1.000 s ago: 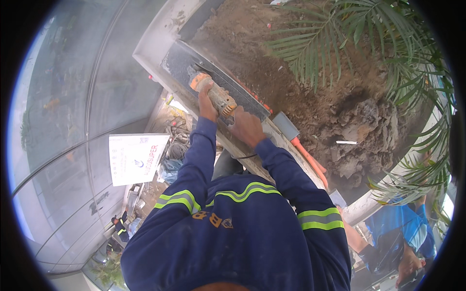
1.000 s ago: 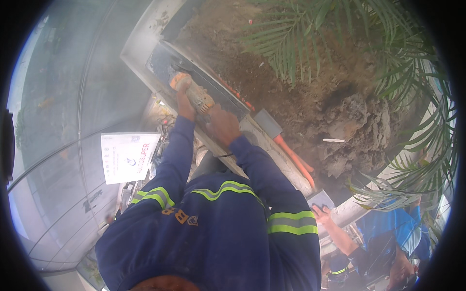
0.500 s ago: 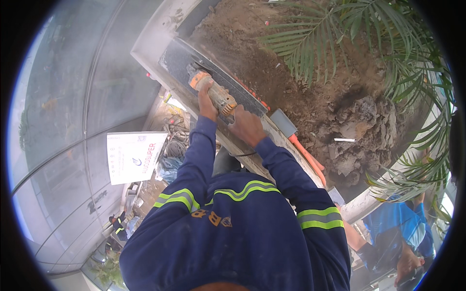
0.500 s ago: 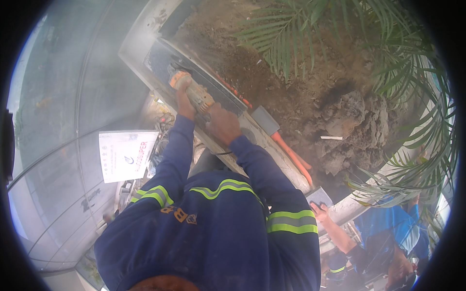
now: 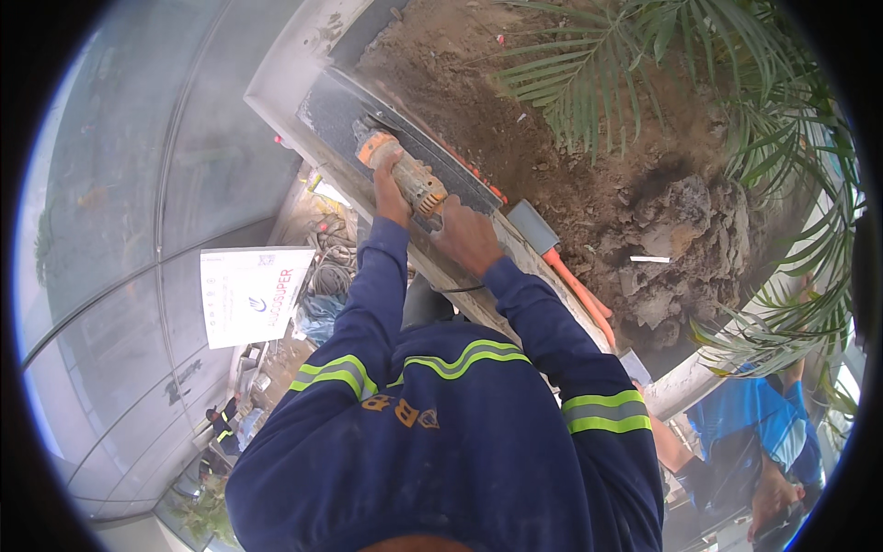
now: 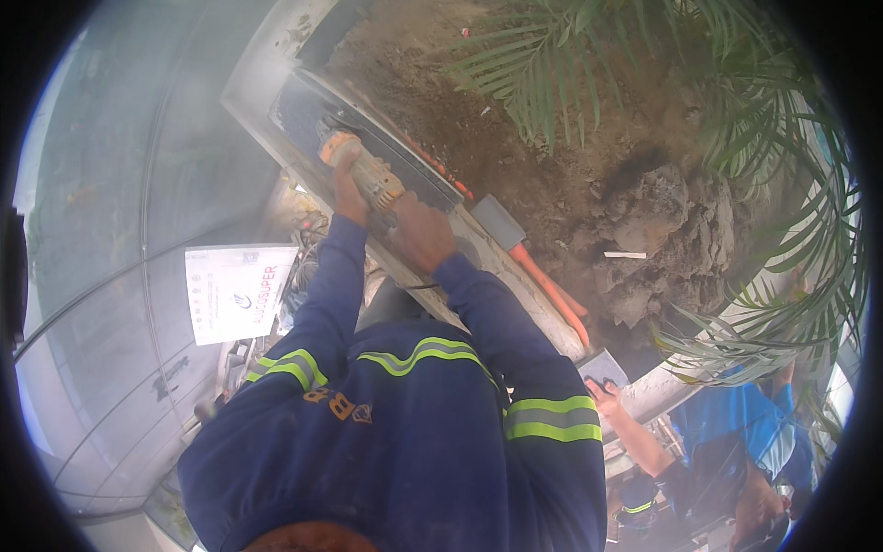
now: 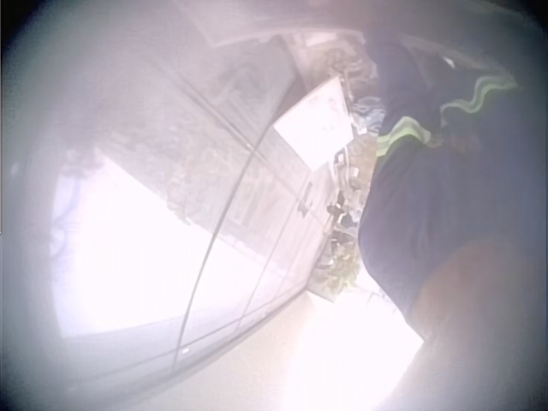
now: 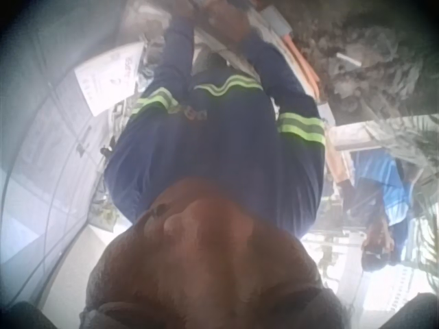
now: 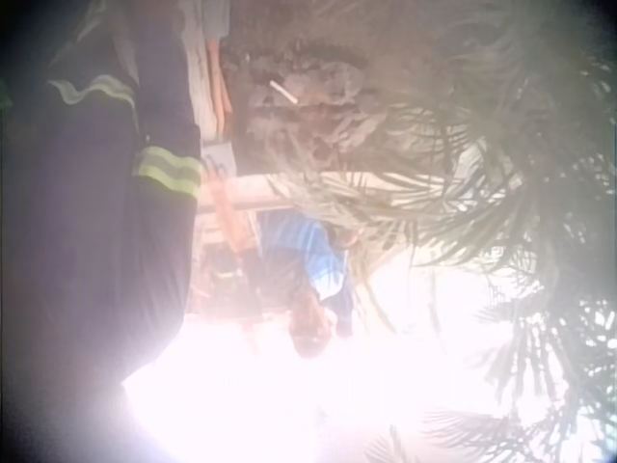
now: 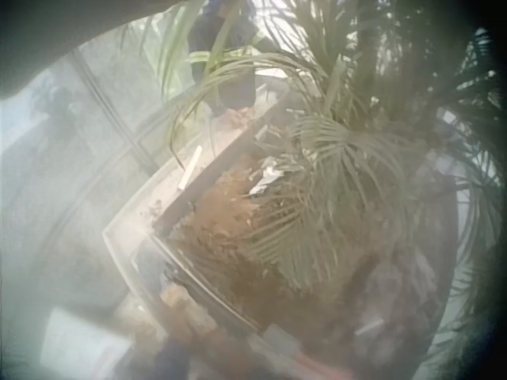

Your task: The person uses an angle grinder to cut a straight line along a concrete curb or planter edge. The camera is mounted on the person's head, showing their hands guiding the tool along the marked line while another worker stands nearby.

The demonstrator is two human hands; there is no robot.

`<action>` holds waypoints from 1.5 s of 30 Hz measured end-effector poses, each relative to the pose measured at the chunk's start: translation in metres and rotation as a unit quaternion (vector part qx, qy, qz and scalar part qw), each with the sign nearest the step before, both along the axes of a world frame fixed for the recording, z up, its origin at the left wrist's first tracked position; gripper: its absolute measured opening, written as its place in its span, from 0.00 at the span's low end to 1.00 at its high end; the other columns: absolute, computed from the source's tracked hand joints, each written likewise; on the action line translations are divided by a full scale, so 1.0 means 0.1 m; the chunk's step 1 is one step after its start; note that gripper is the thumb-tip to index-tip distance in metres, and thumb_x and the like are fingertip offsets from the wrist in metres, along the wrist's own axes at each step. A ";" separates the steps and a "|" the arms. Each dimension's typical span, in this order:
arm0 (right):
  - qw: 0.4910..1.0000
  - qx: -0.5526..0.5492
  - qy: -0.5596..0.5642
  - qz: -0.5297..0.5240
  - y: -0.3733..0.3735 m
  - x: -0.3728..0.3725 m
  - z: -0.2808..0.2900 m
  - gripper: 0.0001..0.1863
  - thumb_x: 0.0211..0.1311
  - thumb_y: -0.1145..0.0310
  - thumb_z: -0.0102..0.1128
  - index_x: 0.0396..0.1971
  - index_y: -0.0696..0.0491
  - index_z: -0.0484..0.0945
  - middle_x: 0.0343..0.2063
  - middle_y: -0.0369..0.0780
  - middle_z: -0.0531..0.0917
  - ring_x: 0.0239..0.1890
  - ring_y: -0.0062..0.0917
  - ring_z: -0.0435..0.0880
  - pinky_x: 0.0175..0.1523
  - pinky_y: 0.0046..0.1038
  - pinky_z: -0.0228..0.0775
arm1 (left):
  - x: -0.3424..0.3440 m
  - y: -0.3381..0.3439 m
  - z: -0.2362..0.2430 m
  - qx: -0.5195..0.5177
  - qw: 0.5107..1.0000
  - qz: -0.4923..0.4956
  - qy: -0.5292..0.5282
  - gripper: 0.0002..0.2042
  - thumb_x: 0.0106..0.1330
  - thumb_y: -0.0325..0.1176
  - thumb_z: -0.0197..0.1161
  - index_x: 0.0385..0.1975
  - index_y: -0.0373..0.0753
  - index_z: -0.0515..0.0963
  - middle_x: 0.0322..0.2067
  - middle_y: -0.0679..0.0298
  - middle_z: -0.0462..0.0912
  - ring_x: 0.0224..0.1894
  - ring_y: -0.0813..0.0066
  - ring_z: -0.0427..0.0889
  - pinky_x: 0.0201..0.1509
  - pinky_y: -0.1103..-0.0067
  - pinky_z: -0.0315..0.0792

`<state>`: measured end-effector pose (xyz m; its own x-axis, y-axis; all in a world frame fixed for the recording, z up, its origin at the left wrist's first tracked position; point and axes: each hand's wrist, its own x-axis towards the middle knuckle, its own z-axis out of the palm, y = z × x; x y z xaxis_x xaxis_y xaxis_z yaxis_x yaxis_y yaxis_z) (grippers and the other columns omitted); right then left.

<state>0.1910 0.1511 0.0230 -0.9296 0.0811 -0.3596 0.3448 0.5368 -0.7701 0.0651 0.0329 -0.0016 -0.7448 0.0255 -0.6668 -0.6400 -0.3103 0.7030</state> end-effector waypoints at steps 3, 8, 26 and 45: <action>1.000 0.000 0.005 0.002 0.04 -0.01 0.04 0.20 0.53 0.64 0.66 0.39 0.63 0.70 0.29 0.59 0.85 0.35 0.54 0.86 0.42 0.49 0.79 | 0.01 0.02 0.02 0.001 1.000 -0.012 0.025 0.28 0.62 0.44 0.63 0.60 0.37 0.68 0.39 0.49 0.79 0.41 0.51 0.84 0.44 0.58 0.81; 0.999 -0.009 -0.032 0.002 0.05 0.05 0.07 0.21 0.53 0.64 0.66 0.39 0.63 0.70 0.29 0.59 0.85 0.36 0.54 0.86 0.43 0.49 0.79 | 0.10 0.03 0.00 0.007 1.000 0.006 0.003 0.27 0.63 0.43 0.62 0.60 0.38 0.68 0.38 0.49 0.79 0.40 0.51 0.84 0.44 0.59 0.80; 0.997 0.012 -0.069 0.026 0.11 0.18 0.09 0.21 0.55 0.63 0.63 0.42 0.63 0.71 0.32 0.57 0.86 0.37 0.53 0.87 0.44 0.48 0.78 | 0.26 0.10 0.03 0.013 0.999 0.028 0.009 0.20 0.63 0.40 0.64 0.49 0.34 0.71 0.33 0.51 0.80 0.33 0.53 0.85 0.37 0.59 0.83; 1.000 -0.002 -0.019 0.011 0.15 0.20 0.04 0.21 0.55 0.64 0.65 0.40 0.64 0.70 0.29 0.59 0.85 0.36 0.54 0.86 0.42 0.49 0.78 | 0.23 0.17 0.05 0.020 0.999 0.032 0.010 0.19 0.62 0.39 0.64 0.47 0.35 0.70 0.32 0.52 0.80 0.32 0.52 0.85 0.35 0.58 0.83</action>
<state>0.2115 0.1664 0.0269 -0.9165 0.0599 -0.3954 0.3626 0.5417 -0.7583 0.0878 0.0500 0.0038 -0.7586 0.0042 -0.6515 -0.6043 -0.3782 0.7012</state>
